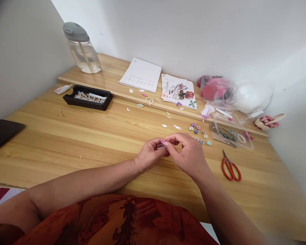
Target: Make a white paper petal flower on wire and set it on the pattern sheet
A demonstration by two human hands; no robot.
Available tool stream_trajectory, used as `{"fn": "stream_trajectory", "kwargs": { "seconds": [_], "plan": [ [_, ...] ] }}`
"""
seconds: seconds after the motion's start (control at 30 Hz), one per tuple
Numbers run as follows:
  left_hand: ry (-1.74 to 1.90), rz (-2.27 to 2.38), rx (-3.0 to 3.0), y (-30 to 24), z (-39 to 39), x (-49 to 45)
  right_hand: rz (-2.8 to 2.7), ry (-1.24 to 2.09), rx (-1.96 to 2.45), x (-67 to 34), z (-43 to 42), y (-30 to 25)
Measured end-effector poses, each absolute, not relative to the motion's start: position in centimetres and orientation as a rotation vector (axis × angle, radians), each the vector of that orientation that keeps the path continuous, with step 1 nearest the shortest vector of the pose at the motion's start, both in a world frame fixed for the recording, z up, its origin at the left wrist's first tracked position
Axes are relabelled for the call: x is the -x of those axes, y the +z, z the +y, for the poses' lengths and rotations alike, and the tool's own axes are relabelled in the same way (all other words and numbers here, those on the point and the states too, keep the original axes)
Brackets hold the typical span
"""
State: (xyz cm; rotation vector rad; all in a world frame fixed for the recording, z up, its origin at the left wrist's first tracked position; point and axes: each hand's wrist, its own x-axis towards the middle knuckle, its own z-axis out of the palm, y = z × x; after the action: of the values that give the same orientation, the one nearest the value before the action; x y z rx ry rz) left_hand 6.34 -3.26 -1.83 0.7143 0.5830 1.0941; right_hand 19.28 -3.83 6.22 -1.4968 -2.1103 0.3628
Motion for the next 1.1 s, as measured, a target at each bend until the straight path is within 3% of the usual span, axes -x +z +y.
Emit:
{"fn": "stream_trajectory", "kwargs": {
  "seconds": [0.23,0.73,1.1],
  "plan": [
    [1.082,0.583,-0.757,-2.0,-3.2,-6.4,-2.171,0.156,1.426,-19.4,-3.2,5.3],
    [1.091,0.569,-0.479,-1.4,-3.1,-5.9,-1.848,0.543,1.512,-20.6,-5.1,4.4],
    [1.056,0.526,-0.403,-1.3,-2.9,-5.4,-1.760,0.613,1.516,-20.3,-5.0,3.7]
  ]
}}
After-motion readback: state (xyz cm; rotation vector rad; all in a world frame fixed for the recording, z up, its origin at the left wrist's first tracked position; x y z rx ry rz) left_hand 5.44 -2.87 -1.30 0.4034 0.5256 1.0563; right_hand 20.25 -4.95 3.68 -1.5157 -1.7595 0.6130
